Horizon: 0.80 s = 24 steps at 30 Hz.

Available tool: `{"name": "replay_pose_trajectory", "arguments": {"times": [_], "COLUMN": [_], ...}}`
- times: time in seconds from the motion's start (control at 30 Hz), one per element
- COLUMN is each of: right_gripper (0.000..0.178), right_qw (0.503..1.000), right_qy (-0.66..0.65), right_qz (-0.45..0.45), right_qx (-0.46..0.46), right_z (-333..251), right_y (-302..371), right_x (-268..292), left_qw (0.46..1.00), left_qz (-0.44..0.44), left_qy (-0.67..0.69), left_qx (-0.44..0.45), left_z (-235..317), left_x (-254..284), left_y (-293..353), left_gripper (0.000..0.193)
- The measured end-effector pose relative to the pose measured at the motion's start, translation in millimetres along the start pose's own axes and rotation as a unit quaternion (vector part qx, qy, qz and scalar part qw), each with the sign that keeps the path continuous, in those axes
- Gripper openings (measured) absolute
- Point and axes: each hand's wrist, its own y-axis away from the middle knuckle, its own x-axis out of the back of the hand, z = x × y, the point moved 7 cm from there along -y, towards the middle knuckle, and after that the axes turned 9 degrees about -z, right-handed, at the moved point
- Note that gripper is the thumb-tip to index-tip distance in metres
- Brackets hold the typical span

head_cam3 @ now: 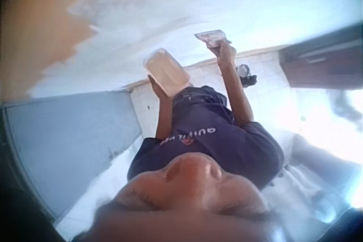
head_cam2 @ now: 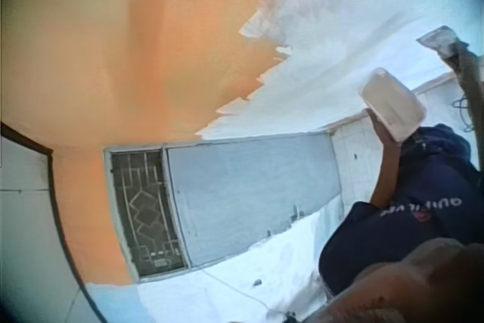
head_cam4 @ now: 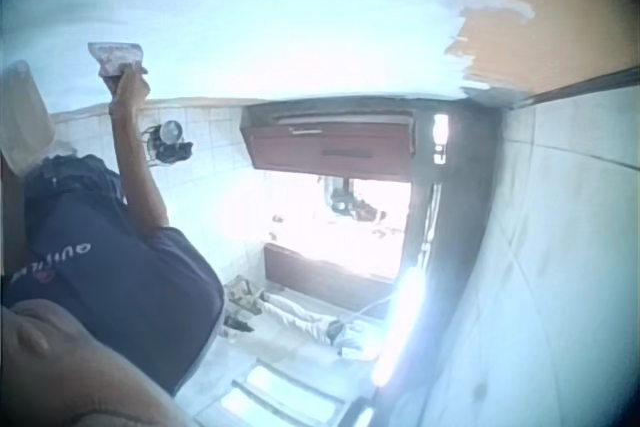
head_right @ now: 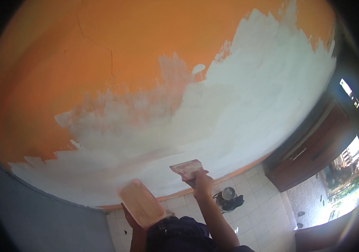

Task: The person applies white plaster to an orange wall using a plastic spreader. The person repeatedly scoops plaster from a pink container and spreads it across the wall surface in upward and downward strokes.

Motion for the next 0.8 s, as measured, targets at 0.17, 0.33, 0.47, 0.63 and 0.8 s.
{"name": "replay_pose_trajectory", "arguments": {"times": [0.17,0.33,0.47,0.63,0.8], "right_gripper": [0.021,0.018,0.029,0.034,0.032], "right_qw": [0.999,0.981,0.972,0.984,0.998], "right_qy": [-0.003,0.005,-0.018,0.016,-0.014], "right_qz": [-0.026,-0.140,-0.164,-0.139,-0.048], "right_qx": [0.039,0.132,0.165,0.111,0.037], "right_z": [5,-89,-124,-67,-22], "right_y": [-31,3,48,45,32], "right_x": [-42,-128,-125,-61,-33], "left_qw": [1.000,1.000,0.999,0.998,0.996], "left_qz": [0.010,0.003,-0.020,-0.003,0.046], "left_qy": [-0.012,-0.012,-0.005,-0.050,-0.067], "left_qx": [-0.006,-0.026,-0.025,-0.028,-0.041], "left_z": [2,8,5,4,8], "left_x": [2,-18,-23,-13,-8], "left_y": [1,1,3,3,4], "left_gripper": [0.062,0.061,0.060,0.057,0.056]}}
